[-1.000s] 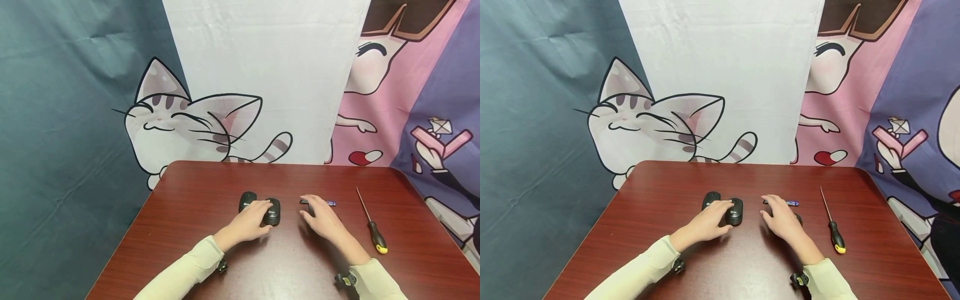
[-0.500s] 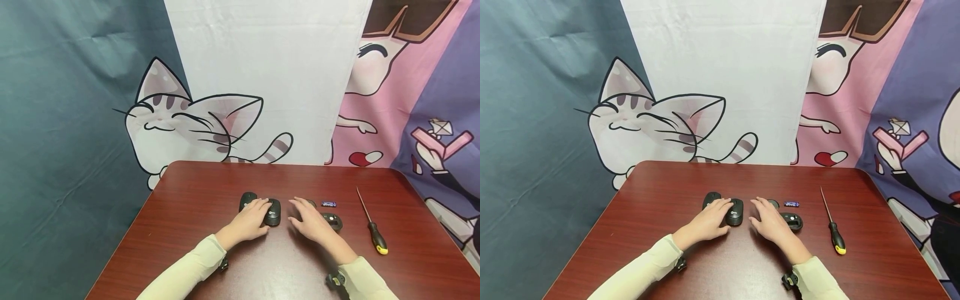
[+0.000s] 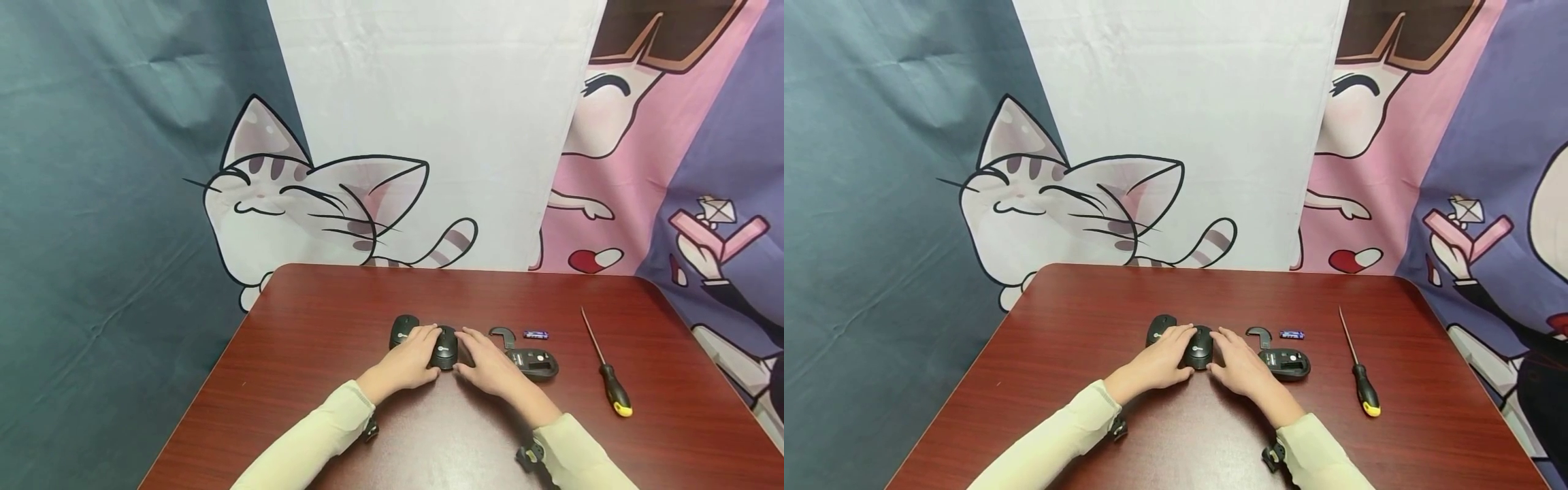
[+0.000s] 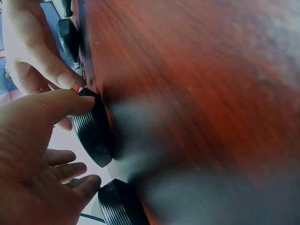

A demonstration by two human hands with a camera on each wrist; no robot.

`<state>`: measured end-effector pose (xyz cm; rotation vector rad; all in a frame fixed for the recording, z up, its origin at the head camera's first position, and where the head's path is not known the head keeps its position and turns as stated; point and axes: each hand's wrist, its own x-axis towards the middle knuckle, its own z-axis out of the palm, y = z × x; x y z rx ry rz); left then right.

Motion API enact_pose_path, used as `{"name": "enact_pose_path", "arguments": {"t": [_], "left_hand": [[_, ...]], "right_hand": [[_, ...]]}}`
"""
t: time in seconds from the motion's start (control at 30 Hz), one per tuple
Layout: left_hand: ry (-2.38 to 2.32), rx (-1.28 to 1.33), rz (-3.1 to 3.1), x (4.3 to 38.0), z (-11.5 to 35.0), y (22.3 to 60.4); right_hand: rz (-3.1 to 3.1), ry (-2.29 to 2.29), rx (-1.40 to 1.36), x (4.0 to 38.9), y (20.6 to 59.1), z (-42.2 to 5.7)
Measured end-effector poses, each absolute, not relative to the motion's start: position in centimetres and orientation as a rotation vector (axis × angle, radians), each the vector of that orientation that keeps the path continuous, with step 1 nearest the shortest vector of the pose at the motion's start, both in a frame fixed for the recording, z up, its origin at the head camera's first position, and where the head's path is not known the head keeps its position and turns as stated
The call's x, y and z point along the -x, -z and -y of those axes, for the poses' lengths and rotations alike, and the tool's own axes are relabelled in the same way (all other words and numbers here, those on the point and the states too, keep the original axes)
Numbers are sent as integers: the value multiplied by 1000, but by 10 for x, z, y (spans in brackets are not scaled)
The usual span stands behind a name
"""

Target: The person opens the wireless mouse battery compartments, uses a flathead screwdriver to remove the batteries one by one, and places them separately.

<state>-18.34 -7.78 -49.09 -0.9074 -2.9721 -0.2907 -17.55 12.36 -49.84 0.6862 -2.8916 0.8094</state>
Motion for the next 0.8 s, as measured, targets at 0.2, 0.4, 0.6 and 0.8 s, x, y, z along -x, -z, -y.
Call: {"name": "enact_pose_path", "arguments": {"t": [0.2,0.4,0.6,0.8], "left_hand": [[308,893,3028,185,74,492],[305,875,3052,185,73,494],[324,871,3051,185,74,496],[347,841,3060,185,73,495]], "right_hand": [[2954,-781,-683,179,502,-117],[2975,-791,-695,181,503,-112],[2996,-773,-677,180,502,-110],[2966,-779,-726,181,502,-111]]}}
